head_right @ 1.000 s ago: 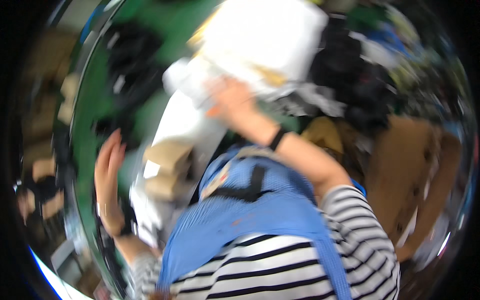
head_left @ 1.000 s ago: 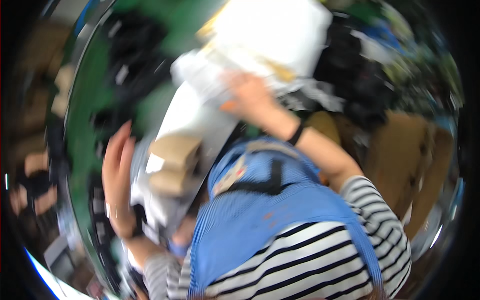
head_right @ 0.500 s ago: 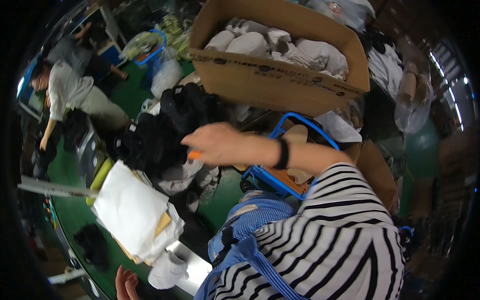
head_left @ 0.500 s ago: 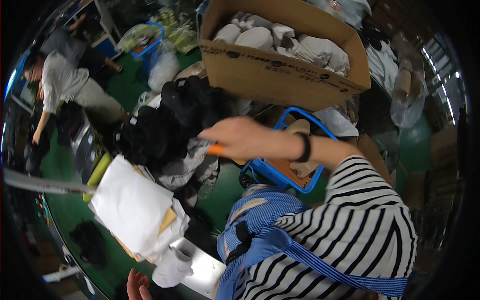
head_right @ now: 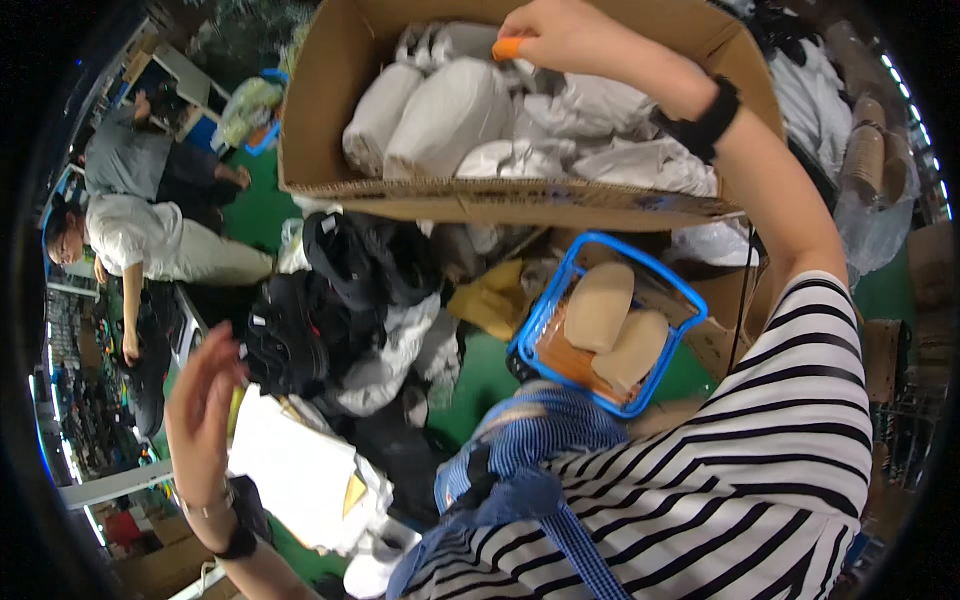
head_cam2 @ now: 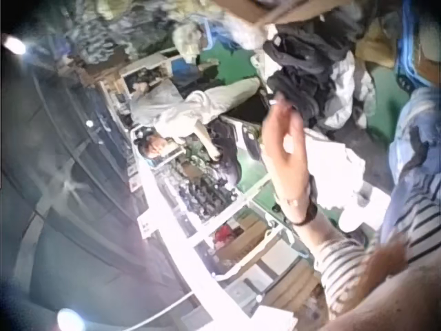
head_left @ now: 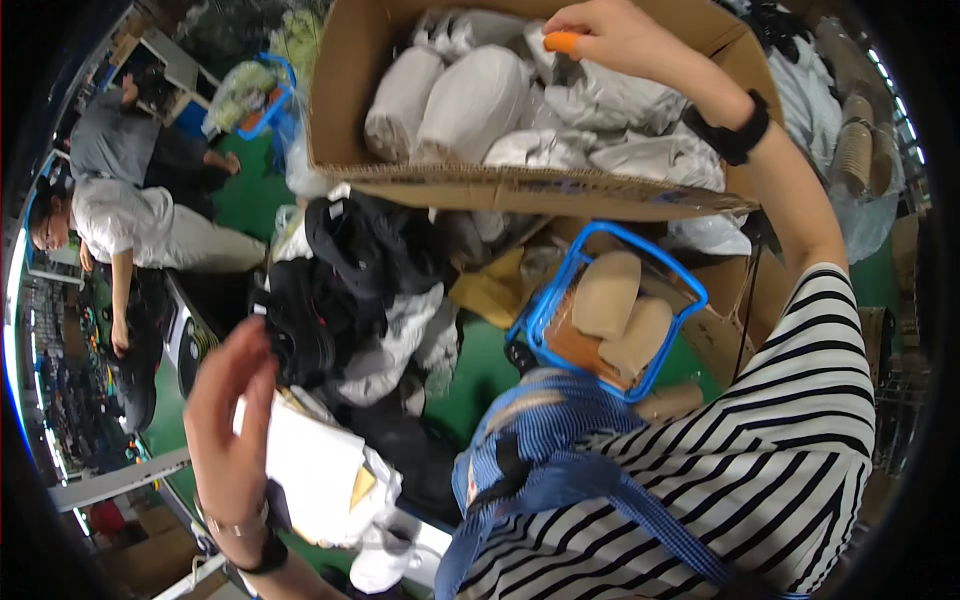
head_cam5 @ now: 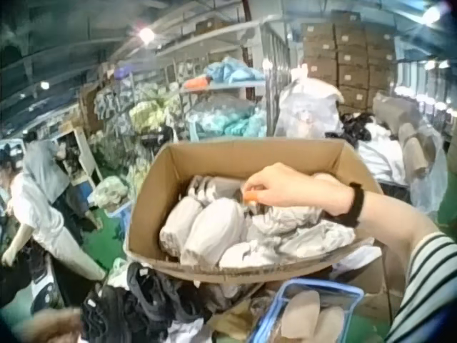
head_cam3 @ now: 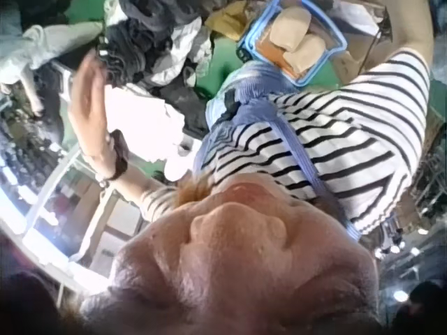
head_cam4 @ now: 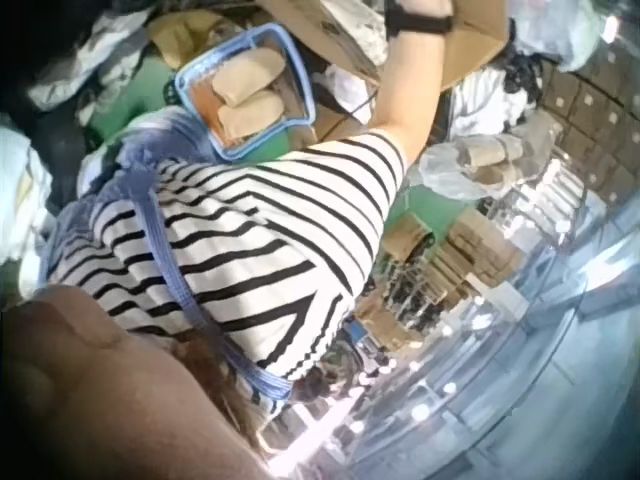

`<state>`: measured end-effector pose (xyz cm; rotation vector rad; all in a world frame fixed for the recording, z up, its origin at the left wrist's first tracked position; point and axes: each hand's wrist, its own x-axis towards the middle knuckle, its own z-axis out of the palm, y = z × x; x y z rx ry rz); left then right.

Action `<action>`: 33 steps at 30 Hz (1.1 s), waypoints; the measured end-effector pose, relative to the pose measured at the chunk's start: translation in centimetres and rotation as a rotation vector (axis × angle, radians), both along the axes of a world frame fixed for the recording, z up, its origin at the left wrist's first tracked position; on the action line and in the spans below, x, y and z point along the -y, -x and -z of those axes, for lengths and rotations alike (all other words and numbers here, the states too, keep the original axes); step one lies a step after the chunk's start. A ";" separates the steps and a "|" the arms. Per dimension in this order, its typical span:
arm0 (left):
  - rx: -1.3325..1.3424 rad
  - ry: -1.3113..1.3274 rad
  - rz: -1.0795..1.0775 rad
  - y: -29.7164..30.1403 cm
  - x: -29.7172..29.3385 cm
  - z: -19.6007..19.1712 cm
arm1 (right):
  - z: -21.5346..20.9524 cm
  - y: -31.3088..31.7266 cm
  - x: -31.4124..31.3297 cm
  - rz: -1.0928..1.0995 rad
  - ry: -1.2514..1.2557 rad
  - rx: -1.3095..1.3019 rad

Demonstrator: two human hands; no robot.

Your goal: Stuffing and organizing shoe components during the manufacturing process.

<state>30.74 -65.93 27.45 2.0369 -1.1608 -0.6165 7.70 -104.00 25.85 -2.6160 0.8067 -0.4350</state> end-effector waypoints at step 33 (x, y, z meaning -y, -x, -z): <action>0.316 -0.626 0.593 0.5 43.3 -12.8 | 5.9 50.2 4.9 1.362 -0.485 -0.298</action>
